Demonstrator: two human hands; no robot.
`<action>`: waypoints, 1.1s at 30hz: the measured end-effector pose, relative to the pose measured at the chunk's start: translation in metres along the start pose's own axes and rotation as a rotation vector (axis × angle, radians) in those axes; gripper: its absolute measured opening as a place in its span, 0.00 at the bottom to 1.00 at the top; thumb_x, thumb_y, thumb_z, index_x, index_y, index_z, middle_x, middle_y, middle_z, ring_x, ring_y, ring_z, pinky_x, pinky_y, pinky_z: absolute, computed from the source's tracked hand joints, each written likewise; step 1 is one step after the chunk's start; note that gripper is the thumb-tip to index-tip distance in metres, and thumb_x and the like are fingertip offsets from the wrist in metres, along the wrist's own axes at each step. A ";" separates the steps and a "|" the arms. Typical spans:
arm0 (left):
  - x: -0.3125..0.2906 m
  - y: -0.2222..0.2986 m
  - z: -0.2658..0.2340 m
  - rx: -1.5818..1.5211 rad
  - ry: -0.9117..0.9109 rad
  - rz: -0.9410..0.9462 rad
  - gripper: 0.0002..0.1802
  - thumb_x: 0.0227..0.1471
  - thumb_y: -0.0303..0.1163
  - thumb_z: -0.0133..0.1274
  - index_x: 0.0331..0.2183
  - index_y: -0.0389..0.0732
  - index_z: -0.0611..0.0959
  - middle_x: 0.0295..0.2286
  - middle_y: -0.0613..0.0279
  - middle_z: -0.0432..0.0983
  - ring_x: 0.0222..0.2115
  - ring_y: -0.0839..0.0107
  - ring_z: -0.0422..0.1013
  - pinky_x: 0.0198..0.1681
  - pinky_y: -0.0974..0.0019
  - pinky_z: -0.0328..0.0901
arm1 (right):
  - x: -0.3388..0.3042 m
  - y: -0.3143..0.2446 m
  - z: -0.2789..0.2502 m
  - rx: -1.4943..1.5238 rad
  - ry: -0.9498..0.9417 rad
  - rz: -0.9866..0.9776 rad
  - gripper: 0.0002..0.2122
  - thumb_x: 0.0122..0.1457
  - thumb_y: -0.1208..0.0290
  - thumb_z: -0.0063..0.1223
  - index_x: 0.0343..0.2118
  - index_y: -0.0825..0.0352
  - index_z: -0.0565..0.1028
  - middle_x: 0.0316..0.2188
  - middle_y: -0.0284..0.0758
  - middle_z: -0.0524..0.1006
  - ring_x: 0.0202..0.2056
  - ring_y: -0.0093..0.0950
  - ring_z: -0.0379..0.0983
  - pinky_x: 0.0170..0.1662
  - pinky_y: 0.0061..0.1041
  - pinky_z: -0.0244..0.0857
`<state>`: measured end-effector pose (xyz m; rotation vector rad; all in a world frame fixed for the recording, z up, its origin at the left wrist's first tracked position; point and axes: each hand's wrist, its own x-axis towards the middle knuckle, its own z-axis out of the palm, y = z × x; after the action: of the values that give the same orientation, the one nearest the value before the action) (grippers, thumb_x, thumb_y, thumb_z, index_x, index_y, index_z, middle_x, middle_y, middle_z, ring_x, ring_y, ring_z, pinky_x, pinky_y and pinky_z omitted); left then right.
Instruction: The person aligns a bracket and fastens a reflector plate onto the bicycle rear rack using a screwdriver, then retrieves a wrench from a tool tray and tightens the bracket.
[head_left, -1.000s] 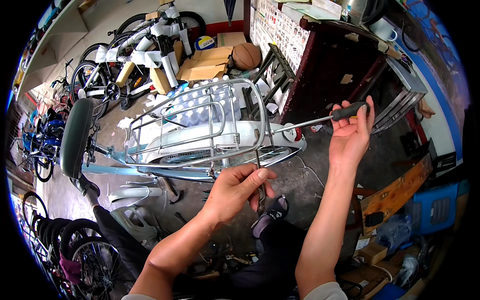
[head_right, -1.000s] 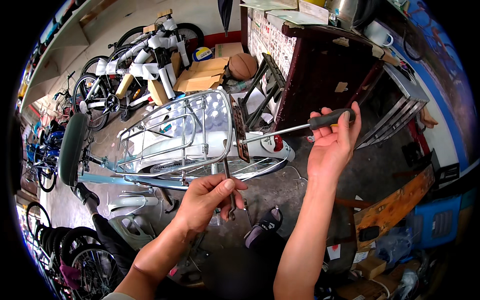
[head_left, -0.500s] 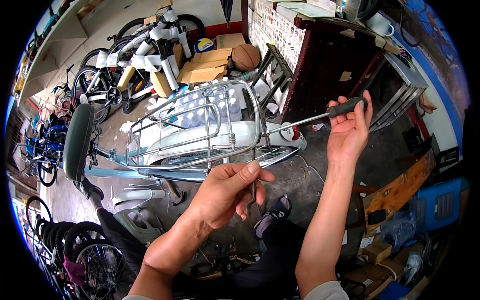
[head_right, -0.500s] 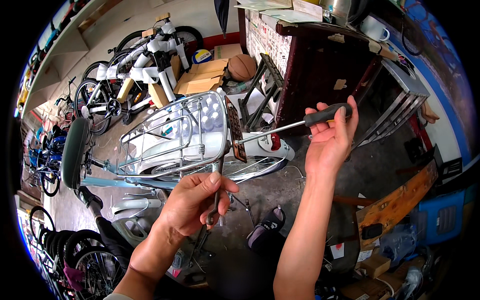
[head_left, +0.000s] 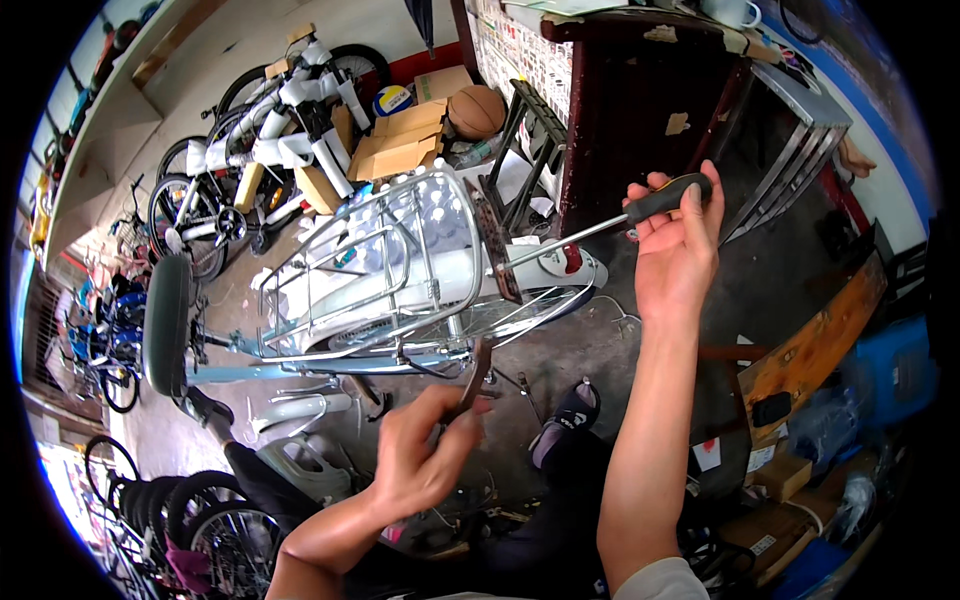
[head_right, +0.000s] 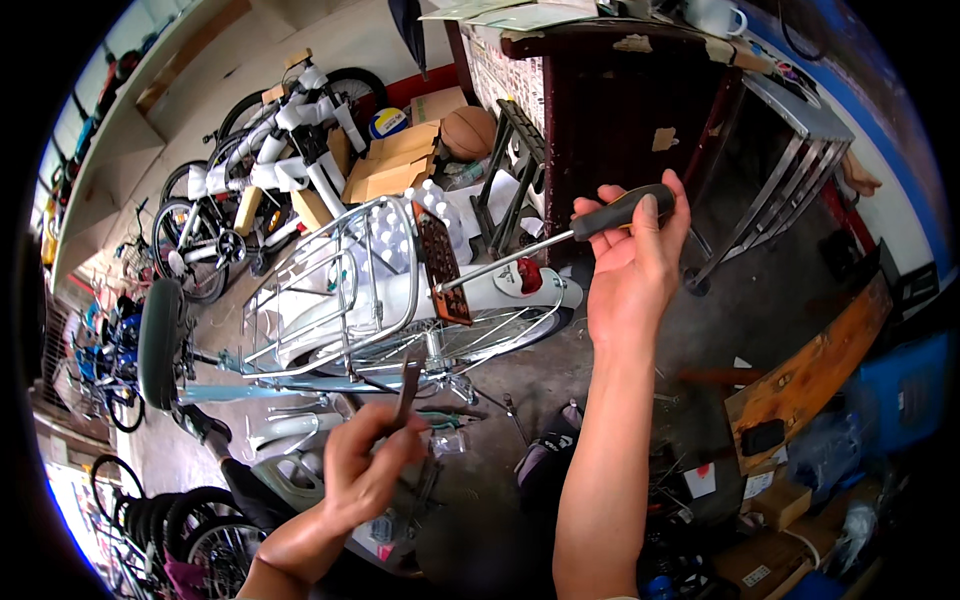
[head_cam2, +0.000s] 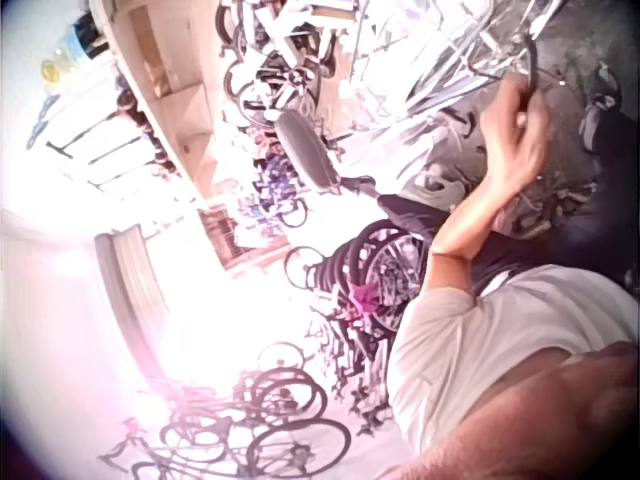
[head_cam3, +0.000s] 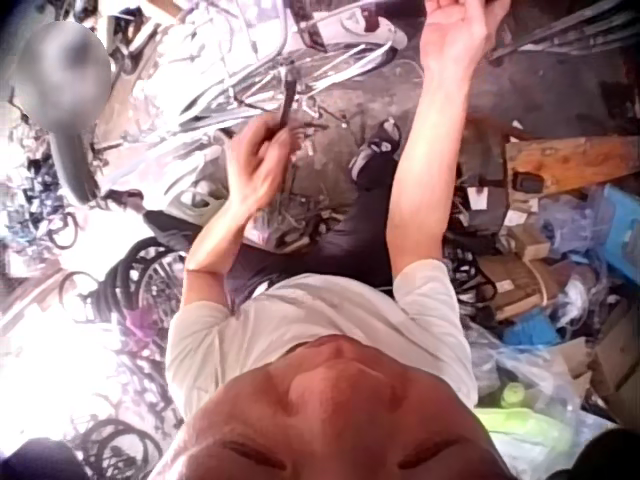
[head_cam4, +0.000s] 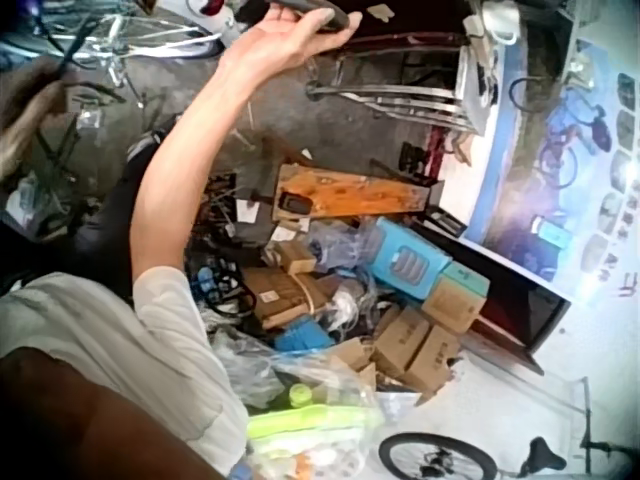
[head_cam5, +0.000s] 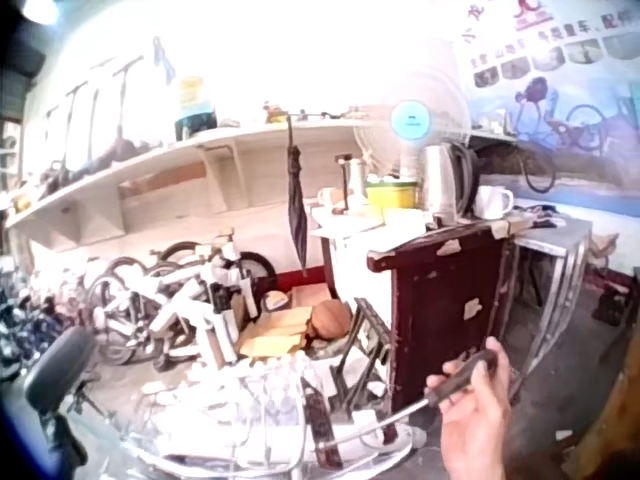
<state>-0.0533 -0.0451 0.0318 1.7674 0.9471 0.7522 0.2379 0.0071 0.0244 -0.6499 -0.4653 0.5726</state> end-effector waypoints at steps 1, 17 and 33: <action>-0.002 -0.001 -0.004 -0.076 0.060 0.090 0.07 0.59 0.20 0.45 0.38 0.34 0.77 0.21 0.65 0.75 0.19 0.78 0.68 0.25 0.74 0.64 | -0.001 -0.001 -0.001 0.010 0.020 -0.002 0.24 0.68 0.62 0.47 0.63 0.58 0.56 0.43 0.45 0.73 0.41 0.38 0.75 0.50 0.39 0.68; 0.095 0.081 -0.056 0.938 -0.370 0.644 0.19 0.40 0.29 0.68 0.36 0.36 0.80 0.19 0.63 0.71 0.15 0.70 0.70 0.14 0.66 0.62 | -0.005 -0.002 -0.003 0.026 0.121 0.060 0.23 0.68 0.62 0.41 0.63 0.63 0.54 0.36 0.42 0.75 0.35 0.33 0.76 0.45 0.33 0.67; 0.276 0.079 -0.084 1.060 -0.404 0.528 0.07 0.53 0.24 0.55 0.36 0.34 0.82 0.23 0.58 0.71 0.21 0.66 0.67 0.24 0.63 0.59 | -0.003 0.005 -0.011 0.189 0.101 -0.069 0.19 0.63 0.66 0.38 0.56 0.63 0.61 0.33 0.44 0.70 0.33 0.30 0.68 0.36 0.29 0.67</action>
<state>0.0393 0.2116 0.1554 3.0253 0.6113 0.1202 0.2401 0.0037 0.0127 -0.4783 -0.3326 0.5090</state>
